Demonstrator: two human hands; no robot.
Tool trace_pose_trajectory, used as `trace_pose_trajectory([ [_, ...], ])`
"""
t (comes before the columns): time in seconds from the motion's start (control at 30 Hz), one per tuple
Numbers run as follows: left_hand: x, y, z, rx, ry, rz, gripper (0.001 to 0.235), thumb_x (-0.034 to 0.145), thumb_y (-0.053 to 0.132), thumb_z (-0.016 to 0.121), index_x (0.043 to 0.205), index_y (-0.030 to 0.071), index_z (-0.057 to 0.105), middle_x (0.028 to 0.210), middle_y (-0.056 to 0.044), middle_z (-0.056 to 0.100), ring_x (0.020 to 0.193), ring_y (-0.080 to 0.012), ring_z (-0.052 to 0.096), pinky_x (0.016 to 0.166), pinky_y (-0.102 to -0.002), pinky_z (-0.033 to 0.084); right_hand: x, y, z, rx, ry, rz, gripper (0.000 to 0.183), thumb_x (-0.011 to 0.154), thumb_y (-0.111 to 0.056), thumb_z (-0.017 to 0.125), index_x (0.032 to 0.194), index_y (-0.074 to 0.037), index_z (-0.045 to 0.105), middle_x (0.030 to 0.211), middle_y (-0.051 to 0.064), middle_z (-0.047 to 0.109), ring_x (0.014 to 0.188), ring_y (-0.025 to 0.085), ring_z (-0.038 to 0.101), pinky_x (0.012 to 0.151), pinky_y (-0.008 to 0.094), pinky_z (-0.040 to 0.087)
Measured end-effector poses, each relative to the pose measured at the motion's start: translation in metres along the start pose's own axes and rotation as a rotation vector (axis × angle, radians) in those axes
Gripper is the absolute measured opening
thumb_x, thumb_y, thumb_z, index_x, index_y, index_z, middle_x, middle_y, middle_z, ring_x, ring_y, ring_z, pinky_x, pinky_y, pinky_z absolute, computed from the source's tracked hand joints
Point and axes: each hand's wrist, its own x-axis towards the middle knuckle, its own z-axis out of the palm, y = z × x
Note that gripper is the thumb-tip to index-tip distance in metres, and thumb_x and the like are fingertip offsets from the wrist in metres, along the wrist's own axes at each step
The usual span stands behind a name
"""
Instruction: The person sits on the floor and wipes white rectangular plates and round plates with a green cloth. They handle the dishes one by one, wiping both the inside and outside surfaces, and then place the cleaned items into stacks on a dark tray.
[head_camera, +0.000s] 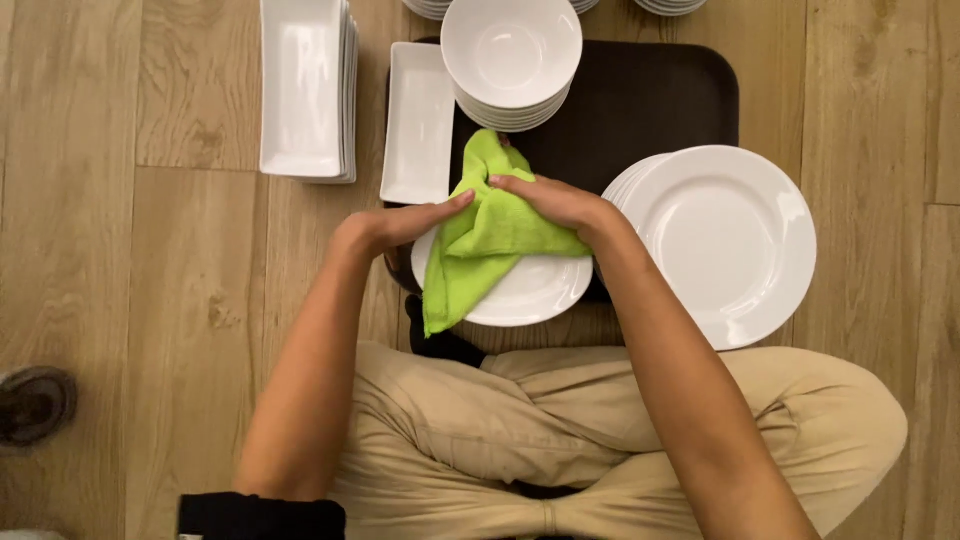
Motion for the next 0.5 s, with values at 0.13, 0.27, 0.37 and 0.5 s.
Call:
trace_pose_trajectory([
  [0.13,-0.069,0.013,0.025,-0.206,-0.037,0.02,0.12,0.075,0.079,0.047,0.163,0.005,0.015,0.168,-0.026,0.02,0.154,-0.0479,0.021,0.117,-0.077,0.017,-0.001,0.004,0.002,0.01,-0.009,0.013,0.112,0.069,-0.085,0.052,0.16,-0.02,0.038,0.16,0.018,0.043,0.149,0.035,0.039,0.119,0.049,0.036],
  [0.27,-0.05,-0.006,0.023,-0.325,-0.076,0.072,0.123,0.073,0.078,0.055,0.164,0.007,0.01,0.166,-0.027,0.023,0.153,-0.0485,0.021,0.116,-0.077,0.009,-0.015,0.007,0.002,0.086,0.064,0.106,0.119,0.064,-0.086,0.058,0.159,-0.018,0.04,0.158,0.017,0.045,0.148,0.033,0.041,0.119,0.048,0.035],
  [0.37,-0.038,-0.015,0.019,-0.35,-0.095,0.082,0.122,0.073,0.074,0.061,0.163,0.007,0.015,0.163,-0.029,0.03,0.15,-0.051,0.028,0.116,-0.075,0.019,-0.008,0.016,0.003,0.131,0.087,0.131,0.118,0.063,-0.086,0.06,0.157,-0.017,0.043,0.154,0.016,0.049,0.145,0.032,0.045,0.116,0.047,0.037],
  [0.5,-0.017,-0.028,0.01,-0.301,-0.103,0.114,0.114,0.074,0.072,0.064,0.16,0.005,0.029,0.156,-0.027,0.044,0.143,-0.0487,0.044,0.112,-0.068,0.035,0.014,0.033,0.003,0.134,0.111,0.116,0.116,0.065,-0.086,0.064,0.154,-0.014,0.046,0.147,0.014,0.055,0.138,0.03,0.051,0.111,0.047,0.041],
])
